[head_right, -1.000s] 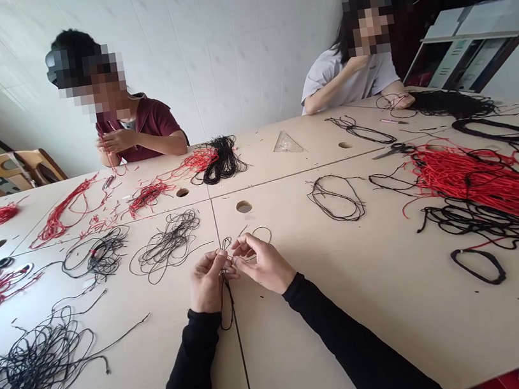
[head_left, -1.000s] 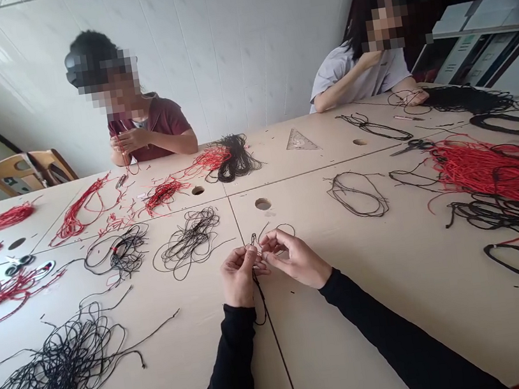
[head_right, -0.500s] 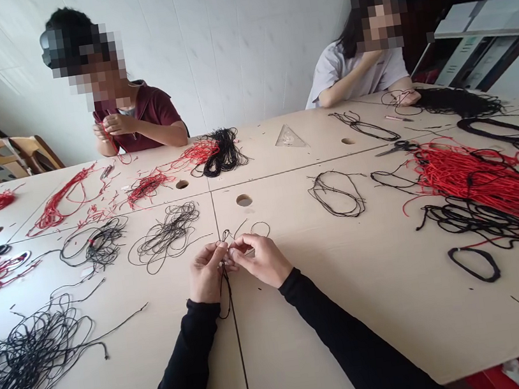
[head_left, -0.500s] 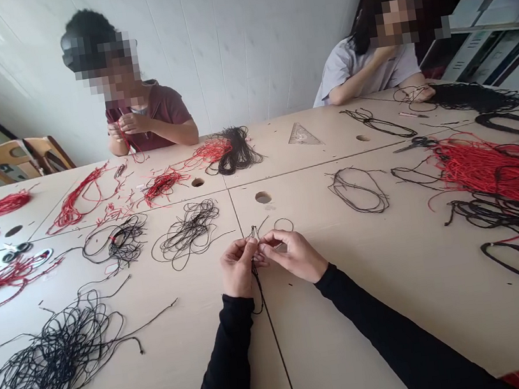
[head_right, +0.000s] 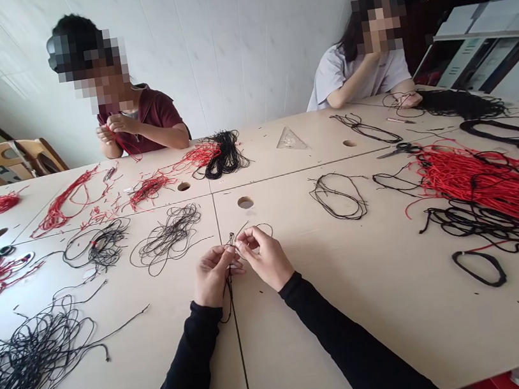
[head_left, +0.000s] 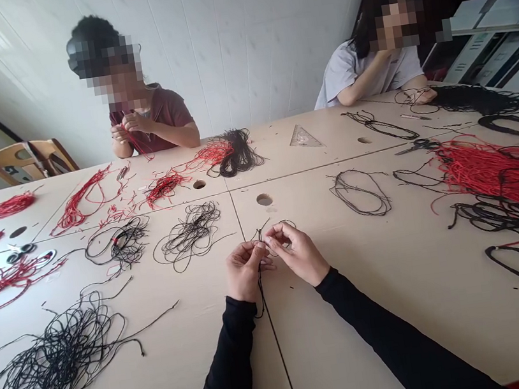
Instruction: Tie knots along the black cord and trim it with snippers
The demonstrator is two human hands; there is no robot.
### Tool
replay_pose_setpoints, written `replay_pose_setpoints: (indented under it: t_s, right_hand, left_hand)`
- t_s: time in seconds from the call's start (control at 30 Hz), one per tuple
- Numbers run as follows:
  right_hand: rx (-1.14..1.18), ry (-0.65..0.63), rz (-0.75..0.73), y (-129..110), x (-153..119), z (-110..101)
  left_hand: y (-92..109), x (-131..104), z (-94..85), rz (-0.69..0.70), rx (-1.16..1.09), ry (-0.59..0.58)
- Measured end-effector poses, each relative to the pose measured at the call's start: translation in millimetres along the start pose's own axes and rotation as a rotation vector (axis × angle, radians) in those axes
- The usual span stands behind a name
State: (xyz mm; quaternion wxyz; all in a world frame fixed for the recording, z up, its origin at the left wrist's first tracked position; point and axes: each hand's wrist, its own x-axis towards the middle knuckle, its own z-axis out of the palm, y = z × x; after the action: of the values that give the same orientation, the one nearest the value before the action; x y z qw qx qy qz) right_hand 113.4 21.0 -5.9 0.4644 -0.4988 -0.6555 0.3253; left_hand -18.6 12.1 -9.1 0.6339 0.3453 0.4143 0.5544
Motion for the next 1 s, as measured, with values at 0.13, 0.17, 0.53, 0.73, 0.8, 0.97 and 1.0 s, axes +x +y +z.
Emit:
replay_pose_setpoints:
  t_s: [0.13,0.17,0.53,0.73,0.8,0.97,1.0]
  right_hand:
    - [0.118,-0.049,0.072,-0.8,-0.8,0.6]
    - [0.137,-0.07,0.08,-1.5,-1.0,0.6]
    - [0.384,-0.13,0.225,-5.9,0.9,0.0]
    - [0.661,-0.185,0.356,-3.5,2.1,0.6]
    - [0.713,-0.223,0.374,-2.9,1.9,0.9]
    - [0.757,-0.277,0.38,-4.1,1.5,-0.1]
    - [0.747,-0.28,0.379,-4.9,1.5,-0.4]
  left_hand:
    - [-0.2,0.0,0.6,0.016,0.008,-0.004]
    - [0.2,-0.1,0.8,0.023,0.012,-0.005]
    - [3.7,-3.3,2.7,0.112,0.022,-0.042]
    - [3.5,-4.2,3.7,0.11,0.037,-0.079]
    - [3.4,-4.2,3.9,0.109,0.046,-0.085]
    - [3.3,-3.9,4.2,0.1,0.061,-0.091]
    - [3.4,-3.8,4.3,0.094,0.06,-0.091]
